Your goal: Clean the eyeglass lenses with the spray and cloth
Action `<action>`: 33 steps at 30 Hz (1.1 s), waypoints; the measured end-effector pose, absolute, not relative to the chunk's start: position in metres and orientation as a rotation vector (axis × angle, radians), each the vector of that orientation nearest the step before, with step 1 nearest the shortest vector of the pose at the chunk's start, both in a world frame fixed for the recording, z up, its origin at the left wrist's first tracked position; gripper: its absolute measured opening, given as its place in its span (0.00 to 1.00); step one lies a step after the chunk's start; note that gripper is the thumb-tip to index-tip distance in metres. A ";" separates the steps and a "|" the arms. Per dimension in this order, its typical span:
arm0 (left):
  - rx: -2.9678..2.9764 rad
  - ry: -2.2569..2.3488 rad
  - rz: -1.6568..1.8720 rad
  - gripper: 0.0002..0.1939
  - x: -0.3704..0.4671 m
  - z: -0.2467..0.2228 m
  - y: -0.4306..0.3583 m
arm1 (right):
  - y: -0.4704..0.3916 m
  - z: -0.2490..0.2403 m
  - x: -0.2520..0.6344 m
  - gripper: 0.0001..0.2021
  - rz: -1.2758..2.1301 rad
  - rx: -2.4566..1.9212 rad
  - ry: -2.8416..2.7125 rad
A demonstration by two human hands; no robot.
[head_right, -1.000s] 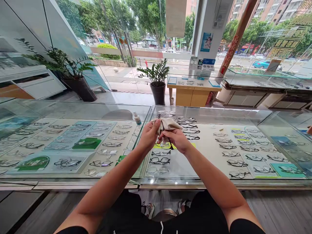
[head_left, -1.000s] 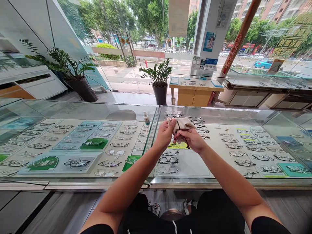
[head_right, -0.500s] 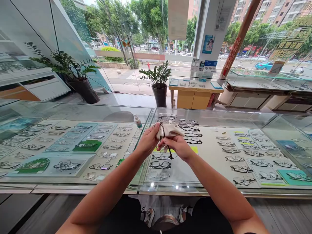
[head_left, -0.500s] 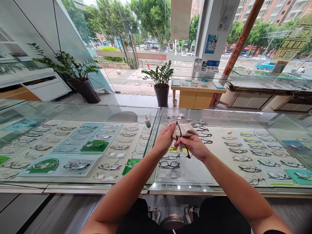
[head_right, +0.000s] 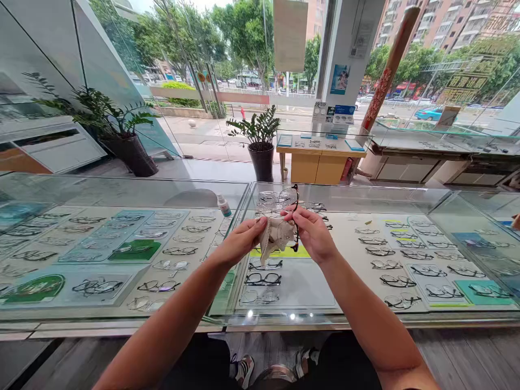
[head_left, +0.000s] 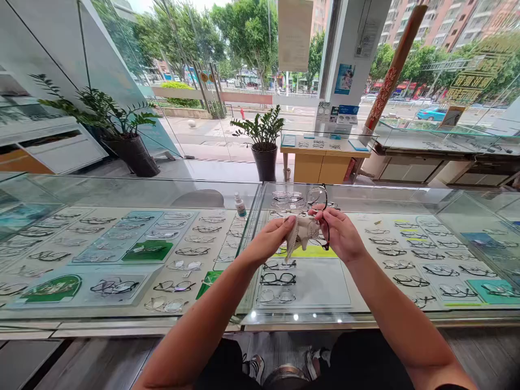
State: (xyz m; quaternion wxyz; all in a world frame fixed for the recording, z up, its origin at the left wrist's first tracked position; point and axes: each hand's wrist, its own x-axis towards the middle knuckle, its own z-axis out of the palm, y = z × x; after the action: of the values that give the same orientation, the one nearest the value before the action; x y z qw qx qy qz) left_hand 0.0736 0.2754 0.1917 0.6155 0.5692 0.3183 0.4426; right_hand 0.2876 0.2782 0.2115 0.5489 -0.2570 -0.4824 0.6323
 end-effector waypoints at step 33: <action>1.179 0.623 0.917 0.25 0.086 0.190 0.260 | 0.273 0.194 0.270 0.15 1.460 -0.761 -1.183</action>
State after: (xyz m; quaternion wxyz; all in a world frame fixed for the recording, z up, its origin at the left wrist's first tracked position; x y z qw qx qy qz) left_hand 0.0855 0.2601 0.1903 0.6902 0.5271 0.2788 0.4099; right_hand 0.2700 0.2731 0.1939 0.5288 -0.3186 -0.4951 0.6113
